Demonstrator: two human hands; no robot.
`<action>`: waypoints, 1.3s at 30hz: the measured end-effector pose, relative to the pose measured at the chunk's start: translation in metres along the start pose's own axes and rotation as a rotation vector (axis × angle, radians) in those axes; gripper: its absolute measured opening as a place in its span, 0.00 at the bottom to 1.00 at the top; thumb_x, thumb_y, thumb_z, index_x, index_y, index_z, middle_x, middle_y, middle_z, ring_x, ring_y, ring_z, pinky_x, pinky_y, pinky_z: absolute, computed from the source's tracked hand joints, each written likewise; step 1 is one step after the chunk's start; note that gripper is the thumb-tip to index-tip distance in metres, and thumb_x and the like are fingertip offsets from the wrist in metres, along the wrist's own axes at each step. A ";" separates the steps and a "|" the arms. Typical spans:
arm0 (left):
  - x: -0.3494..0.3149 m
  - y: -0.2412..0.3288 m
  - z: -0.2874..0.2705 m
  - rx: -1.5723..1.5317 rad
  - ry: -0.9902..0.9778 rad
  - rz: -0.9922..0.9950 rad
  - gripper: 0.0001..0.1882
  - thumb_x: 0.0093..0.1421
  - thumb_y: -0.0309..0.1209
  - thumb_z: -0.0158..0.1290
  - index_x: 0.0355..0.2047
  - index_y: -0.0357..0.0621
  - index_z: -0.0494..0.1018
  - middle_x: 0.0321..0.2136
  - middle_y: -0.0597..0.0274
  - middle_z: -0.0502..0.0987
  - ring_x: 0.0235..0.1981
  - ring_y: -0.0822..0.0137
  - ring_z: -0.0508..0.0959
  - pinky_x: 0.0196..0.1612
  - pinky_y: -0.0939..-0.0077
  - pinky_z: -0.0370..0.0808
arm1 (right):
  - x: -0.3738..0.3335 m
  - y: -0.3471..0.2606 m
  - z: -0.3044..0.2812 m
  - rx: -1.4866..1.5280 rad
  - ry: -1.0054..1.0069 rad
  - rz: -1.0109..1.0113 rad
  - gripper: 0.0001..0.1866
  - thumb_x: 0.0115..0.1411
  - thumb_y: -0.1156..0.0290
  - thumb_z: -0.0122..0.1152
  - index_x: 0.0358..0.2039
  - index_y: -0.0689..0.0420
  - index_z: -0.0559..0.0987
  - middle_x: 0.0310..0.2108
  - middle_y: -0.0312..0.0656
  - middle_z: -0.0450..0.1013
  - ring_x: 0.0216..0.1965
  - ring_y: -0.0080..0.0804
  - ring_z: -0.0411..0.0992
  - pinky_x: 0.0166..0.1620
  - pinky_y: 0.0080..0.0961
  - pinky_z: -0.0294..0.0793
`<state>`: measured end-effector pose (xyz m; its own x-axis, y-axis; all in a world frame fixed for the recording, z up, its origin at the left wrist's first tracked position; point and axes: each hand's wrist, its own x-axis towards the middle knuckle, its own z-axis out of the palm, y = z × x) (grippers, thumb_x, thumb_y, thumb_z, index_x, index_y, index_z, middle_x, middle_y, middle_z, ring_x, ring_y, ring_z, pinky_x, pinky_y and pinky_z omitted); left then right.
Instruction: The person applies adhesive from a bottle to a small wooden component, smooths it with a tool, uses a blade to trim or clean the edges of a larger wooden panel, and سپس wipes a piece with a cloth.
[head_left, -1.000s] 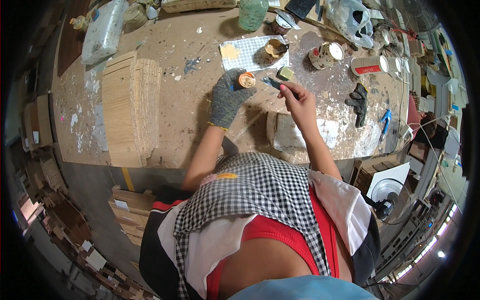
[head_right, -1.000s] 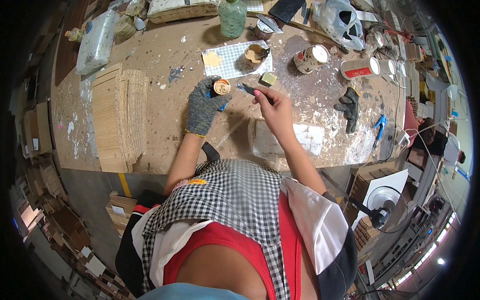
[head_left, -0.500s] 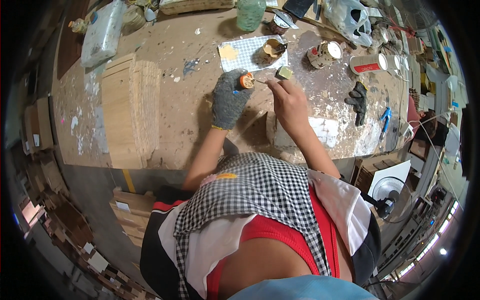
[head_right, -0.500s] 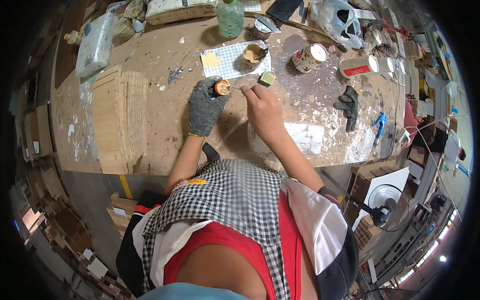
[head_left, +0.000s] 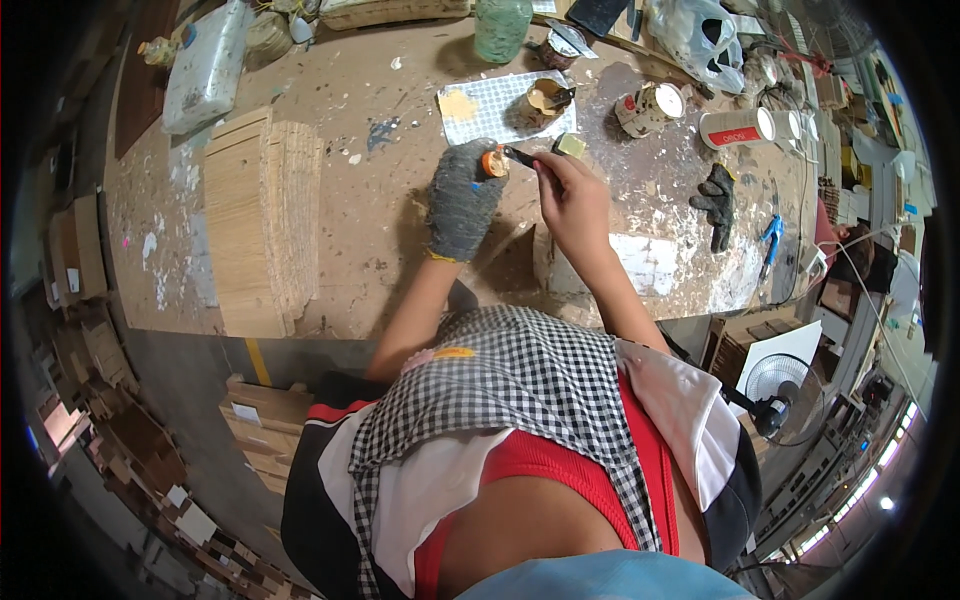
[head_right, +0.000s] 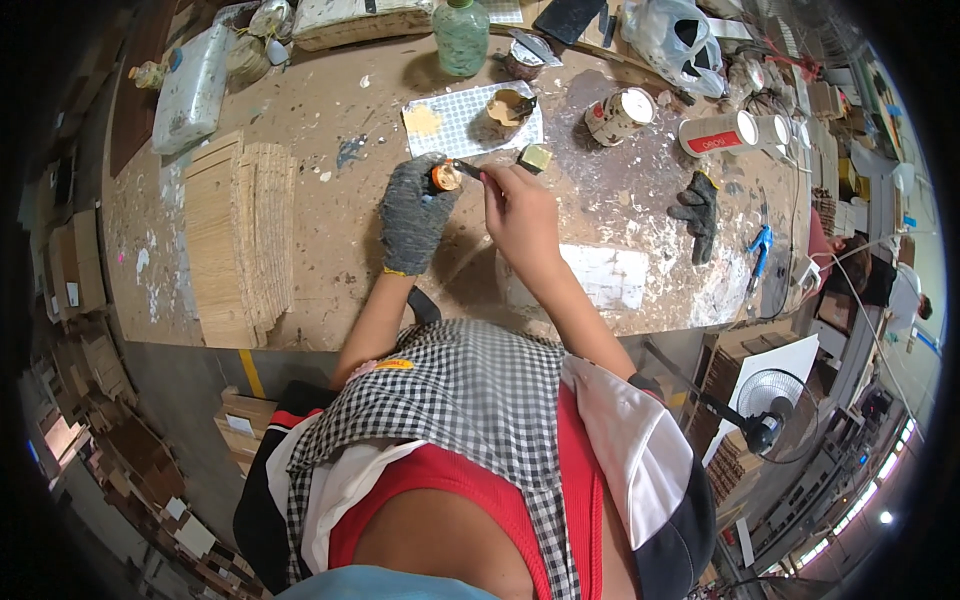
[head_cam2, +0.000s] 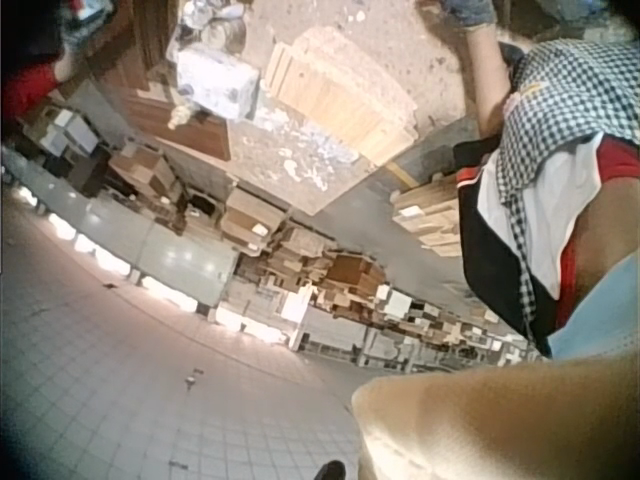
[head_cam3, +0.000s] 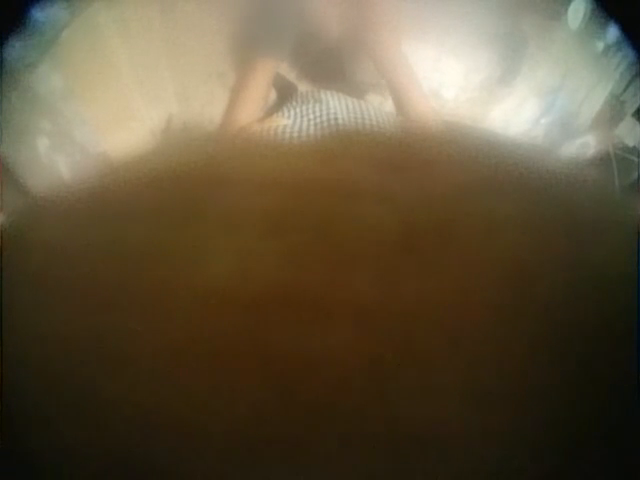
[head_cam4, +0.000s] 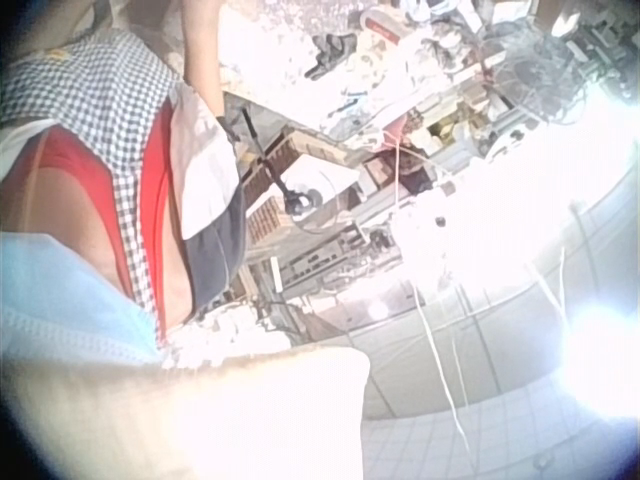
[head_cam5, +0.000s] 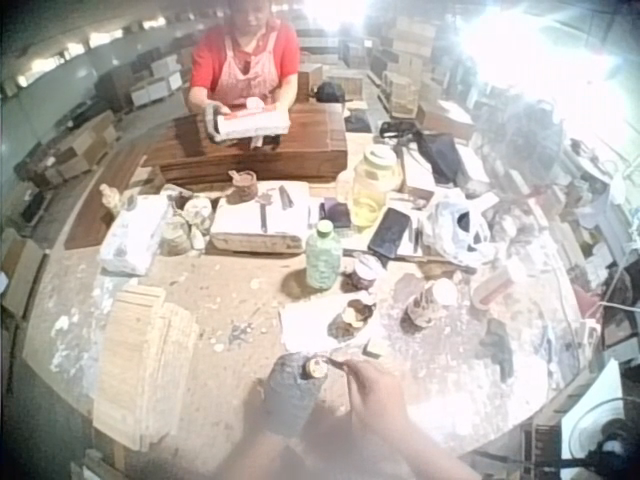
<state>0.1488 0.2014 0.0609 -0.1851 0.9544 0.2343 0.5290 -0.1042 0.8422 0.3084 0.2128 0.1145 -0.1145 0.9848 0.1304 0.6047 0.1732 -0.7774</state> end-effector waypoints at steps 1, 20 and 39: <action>0.001 0.000 -0.001 0.014 -0.004 0.009 0.21 0.53 0.29 0.66 0.47 0.41 0.77 0.41 0.52 0.79 0.43 0.54 0.80 0.48 0.64 0.76 | 0.000 0.004 0.003 -0.080 0.088 -0.185 0.06 0.61 0.74 0.61 0.38 0.61 0.81 0.27 0.49 0.75 0.22 0.48 0.73 0.26 0.39 0.71; -0.001 -0.015 0.007 -0.146 -0.104 -0.242 0.25 0.51 0.28 0.69 0.49 0.36 0.74 0.42 0.55 0.81 0.42 0.65 0.81 0.48 0.72 0.78 | -0.014 0.006 0.009 -0.260 -0.011 -0.315 0.11 0.58 0.77 0.61 0.42 0.56 0.82 0.29 0.43 0.72 0.28 0.42 0.74 0.30 0.35 0.73; -0.004 -0.015 0.009 -0.289 -0.118 -0.309 0.26 0.51 0.27 0.70 0.49 0.35 0.73 0.43 0.55 0.80 0.42 0.66 0.80 0.48 0.72 0.78 | -0.011 -0.003 0.007 -0.241 0.069 -0.277 0.08 0.60 0.76 0.61 0.40 0.57 0.81 0.27 0.43 0.70 0.24 0.42 0.73 0.27 0.36 0.73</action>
<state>0.1488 0.2015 0.0432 -0.1937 0.9767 -0.0923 0.2071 0.1327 0.9693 0.3022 0.2012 0.1110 -0.2514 0.8973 0.3628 0.7275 0.4224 -0.5406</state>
